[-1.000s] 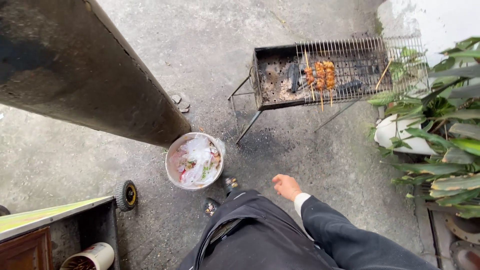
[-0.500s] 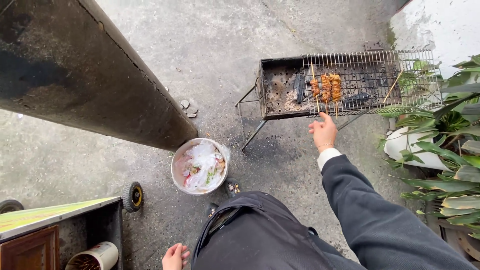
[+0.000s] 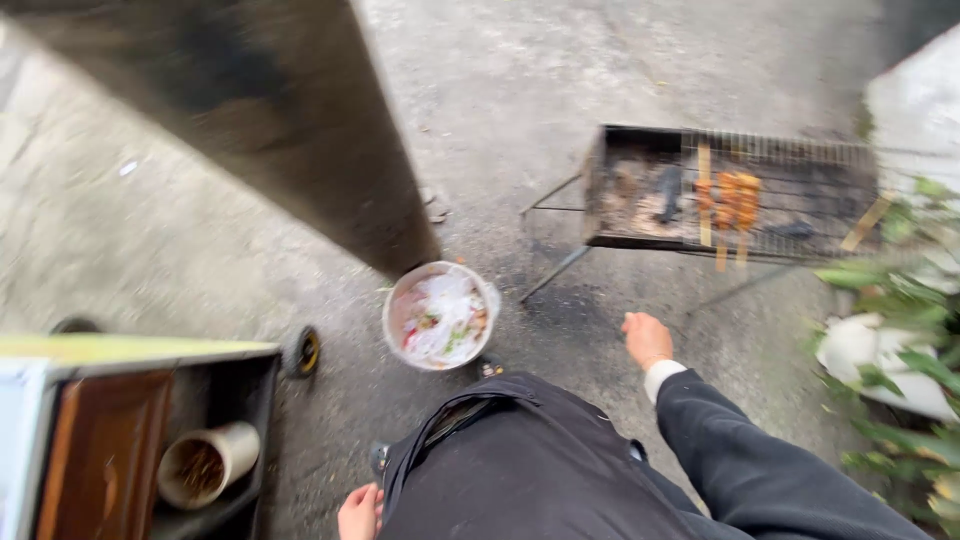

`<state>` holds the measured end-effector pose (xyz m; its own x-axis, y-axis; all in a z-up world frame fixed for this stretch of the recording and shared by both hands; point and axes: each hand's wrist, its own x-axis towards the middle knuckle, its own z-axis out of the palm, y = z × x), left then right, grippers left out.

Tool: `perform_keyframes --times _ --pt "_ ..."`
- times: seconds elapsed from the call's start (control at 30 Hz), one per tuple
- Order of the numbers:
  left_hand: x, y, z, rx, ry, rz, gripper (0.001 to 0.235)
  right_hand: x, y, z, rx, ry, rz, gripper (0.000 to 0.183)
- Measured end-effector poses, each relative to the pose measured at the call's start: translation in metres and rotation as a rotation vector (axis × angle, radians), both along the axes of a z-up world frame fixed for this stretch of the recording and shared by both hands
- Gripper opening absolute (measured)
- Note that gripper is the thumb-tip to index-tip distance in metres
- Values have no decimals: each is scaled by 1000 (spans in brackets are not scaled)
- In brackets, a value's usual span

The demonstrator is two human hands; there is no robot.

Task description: Cleaning a portable stove and grilling meat skewers on a charcoal grill.

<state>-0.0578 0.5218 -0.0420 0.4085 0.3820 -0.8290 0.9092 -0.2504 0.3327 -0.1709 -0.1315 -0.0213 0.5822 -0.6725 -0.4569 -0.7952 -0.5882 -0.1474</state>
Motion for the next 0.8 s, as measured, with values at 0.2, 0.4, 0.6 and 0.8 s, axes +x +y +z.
perform_keyframes --times 0.2,0.4,0.6,0.8 --pt "-9 53 34 -24 -50 72 24 71 89 41 168 79 -74 77" --pt "-27 150 58 89 -75 -99 28 130 232 37 265 32 13 58" --pt "-11 272 158 262 -20 -192 56 196 385 23 360 88 87 31" --pt "22 400 219 510 -389 22 64 274 537 29 643 19 339 29"
